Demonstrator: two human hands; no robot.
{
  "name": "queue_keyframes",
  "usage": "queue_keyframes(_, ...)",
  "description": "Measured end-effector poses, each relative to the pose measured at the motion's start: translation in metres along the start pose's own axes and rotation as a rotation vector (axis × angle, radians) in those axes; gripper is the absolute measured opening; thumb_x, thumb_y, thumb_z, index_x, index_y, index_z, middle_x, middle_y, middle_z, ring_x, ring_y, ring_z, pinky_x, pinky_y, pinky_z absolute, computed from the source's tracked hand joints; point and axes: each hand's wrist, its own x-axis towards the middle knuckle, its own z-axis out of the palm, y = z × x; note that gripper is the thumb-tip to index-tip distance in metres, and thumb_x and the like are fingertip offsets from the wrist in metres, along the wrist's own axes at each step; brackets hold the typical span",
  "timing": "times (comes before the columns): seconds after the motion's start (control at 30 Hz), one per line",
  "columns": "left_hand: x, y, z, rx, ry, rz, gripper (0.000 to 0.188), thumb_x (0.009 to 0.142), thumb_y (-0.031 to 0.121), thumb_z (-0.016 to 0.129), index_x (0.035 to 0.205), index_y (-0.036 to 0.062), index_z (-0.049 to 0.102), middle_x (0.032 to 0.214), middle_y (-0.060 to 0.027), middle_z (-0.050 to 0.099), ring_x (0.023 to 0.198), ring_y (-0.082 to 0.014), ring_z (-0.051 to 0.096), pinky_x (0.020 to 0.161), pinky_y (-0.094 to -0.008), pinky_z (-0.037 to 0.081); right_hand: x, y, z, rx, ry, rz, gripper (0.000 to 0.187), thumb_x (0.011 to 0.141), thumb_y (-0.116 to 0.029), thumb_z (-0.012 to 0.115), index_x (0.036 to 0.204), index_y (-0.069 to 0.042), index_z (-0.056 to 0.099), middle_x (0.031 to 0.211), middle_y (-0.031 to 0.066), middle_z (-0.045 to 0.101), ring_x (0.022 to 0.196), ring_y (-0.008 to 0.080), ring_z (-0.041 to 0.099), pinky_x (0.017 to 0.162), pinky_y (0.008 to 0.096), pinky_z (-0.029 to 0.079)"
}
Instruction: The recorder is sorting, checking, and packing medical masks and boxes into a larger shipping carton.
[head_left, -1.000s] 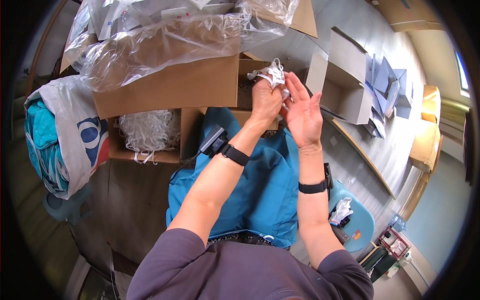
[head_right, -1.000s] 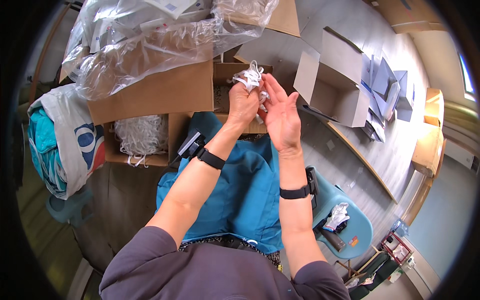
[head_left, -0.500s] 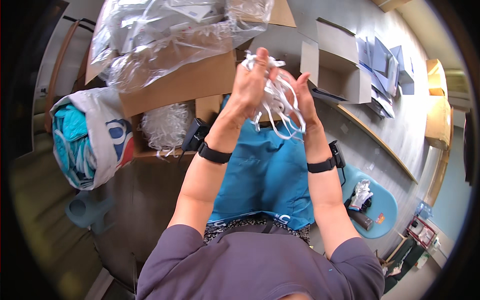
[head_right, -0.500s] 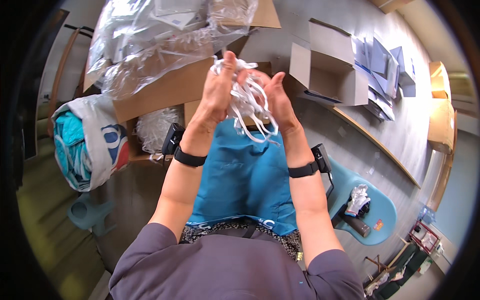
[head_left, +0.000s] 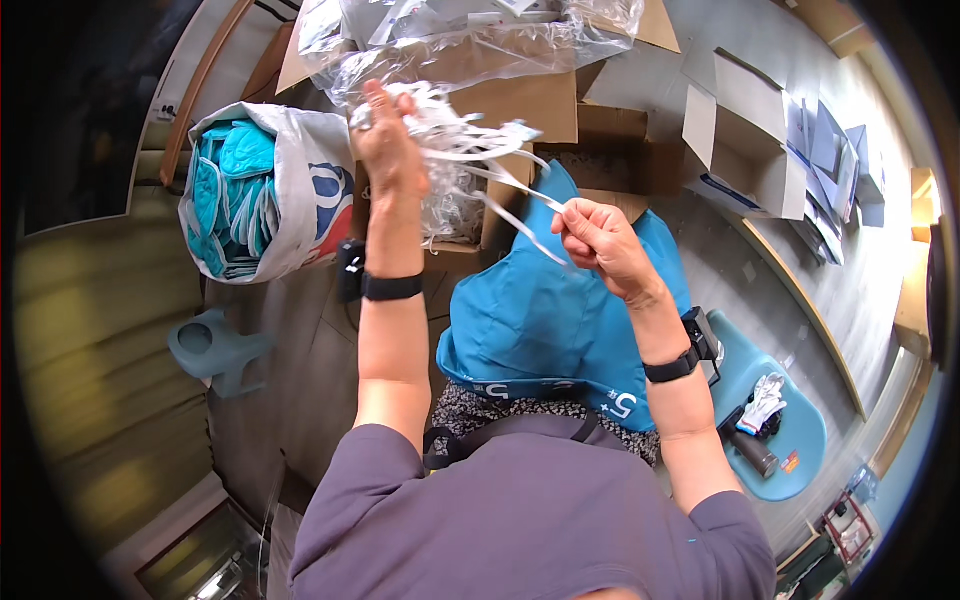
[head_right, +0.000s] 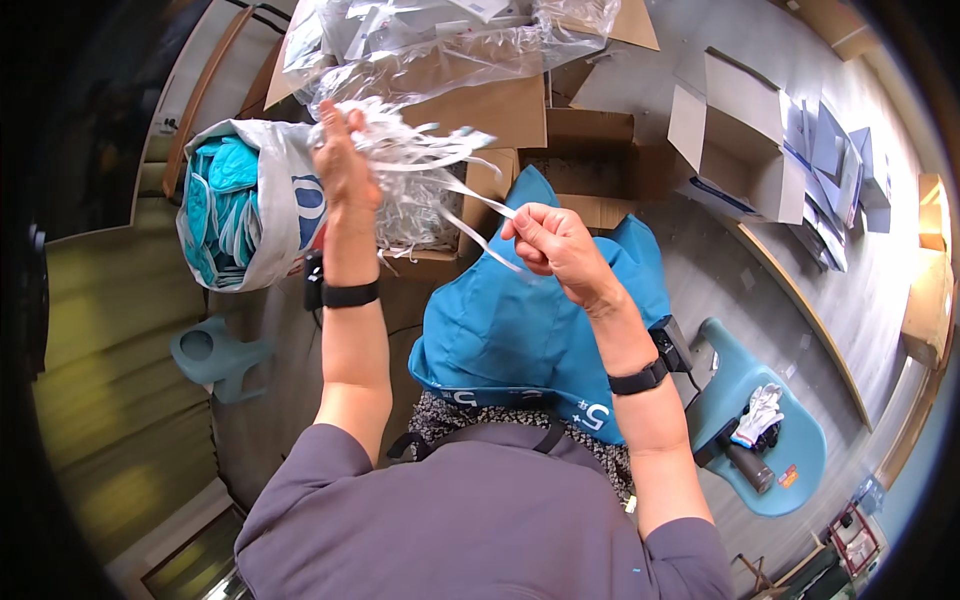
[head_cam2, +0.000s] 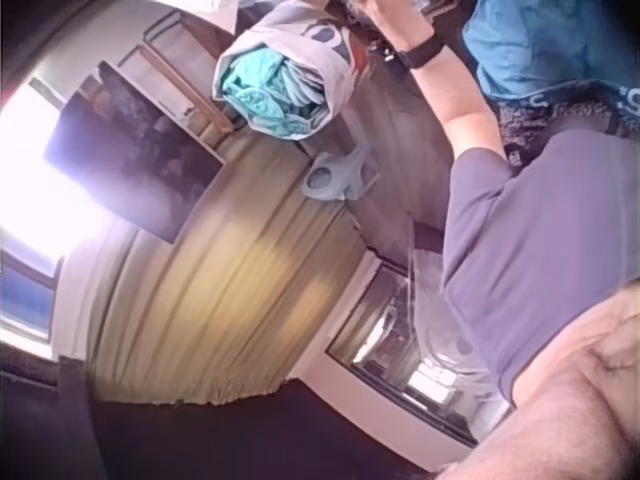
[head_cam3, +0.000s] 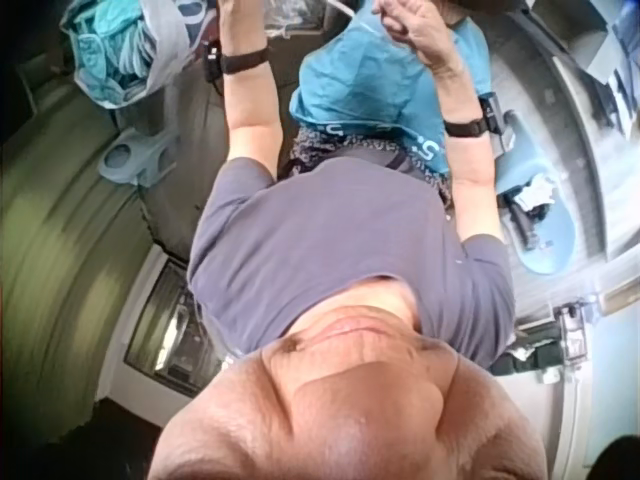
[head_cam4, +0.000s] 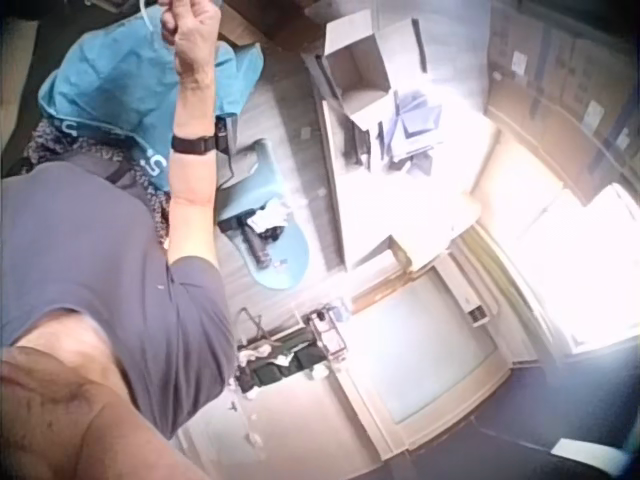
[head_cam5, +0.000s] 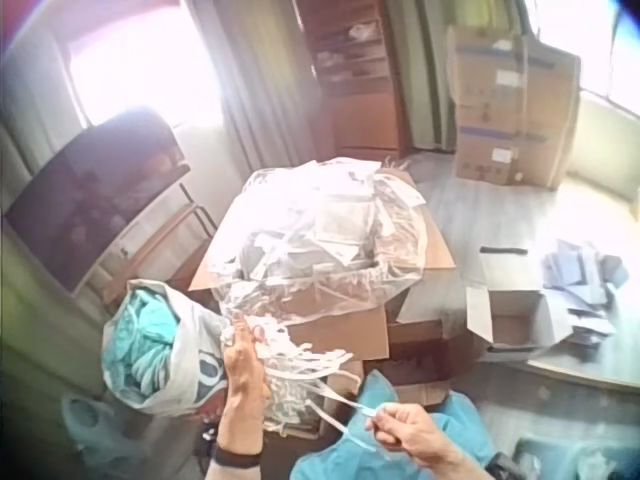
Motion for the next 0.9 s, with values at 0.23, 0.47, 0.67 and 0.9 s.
queue_keyframes(0.23,0.013,0.015,-0.078,0.519,0.017,0.342,0.051,0.102,0.042,0.052,0.069,0.0049,0.064,0.056,0.0032,0.051,0.049,-0.0058,0.044,0.047,-0.0245,0.031,-0.040,0.021,-0.036,-0.039,0.320,0.004,0.022,0.100,-0.023,0.057,0.099,-0.003,0.066,0.069,-0.0028,0.056,0.054,0.0021,0.042,0.048,0.0159,0.033)
queue_keyframes(0.47,0.054,-0.048,-0.167,1.524,-0.604,0.038,0.072,0.078,0.044,0.077,0.126,-0.0055,0.058,0.121,-0.0245,0.063,0.115,-0.0331,0.061,0.099,-0.0401,0.045,-0.064,0.013,-0.096,0.023,0.587,-0.106,0.020,0.099,-0.020,0.058,0.098,-0.001,0.065,0.071,-0.0012,0.056,0.055,0.0030,0.044,0.047,0.0182,0.034)
queue_keyframes(0.67,0.008,-0.033,-0.031,1.600,-0.582,-0.010,0.034,0.085,0.034,0.072,0.082,-0.0001,0.070,0.080,-0.0200,0.068,0.082,-0.0328,0.068,0.075,-0.0421,0.053,-0.040,0.011,-0.161,-0.233,0.744,0.027,0.016,0.098,-0.016,0.057,0.097,-0.002,0.066,0.068,-0.0031,0.055,0.054,0.0028,0.043,0.046,0.0189,0.034)
queue_keyframes(0.9,-0.121,-0.138,0.133,1.253,-1.385,0.172,0.026,0.087,0.024,0.062,0.072,0.0042,0.066,0.075,-0.0193,0.066,0.078,-0.0355,0.068,0.068,-0.0447,0.054,0.092,0.073,-0.297,-1.136,0.567,0.089,0.014,0.083,-0.012,0.062,0.088,-0.002,0.071,0.080,0.0137,0.070,0.073,0.0262,0.068,0.063,0.0371,0.053)
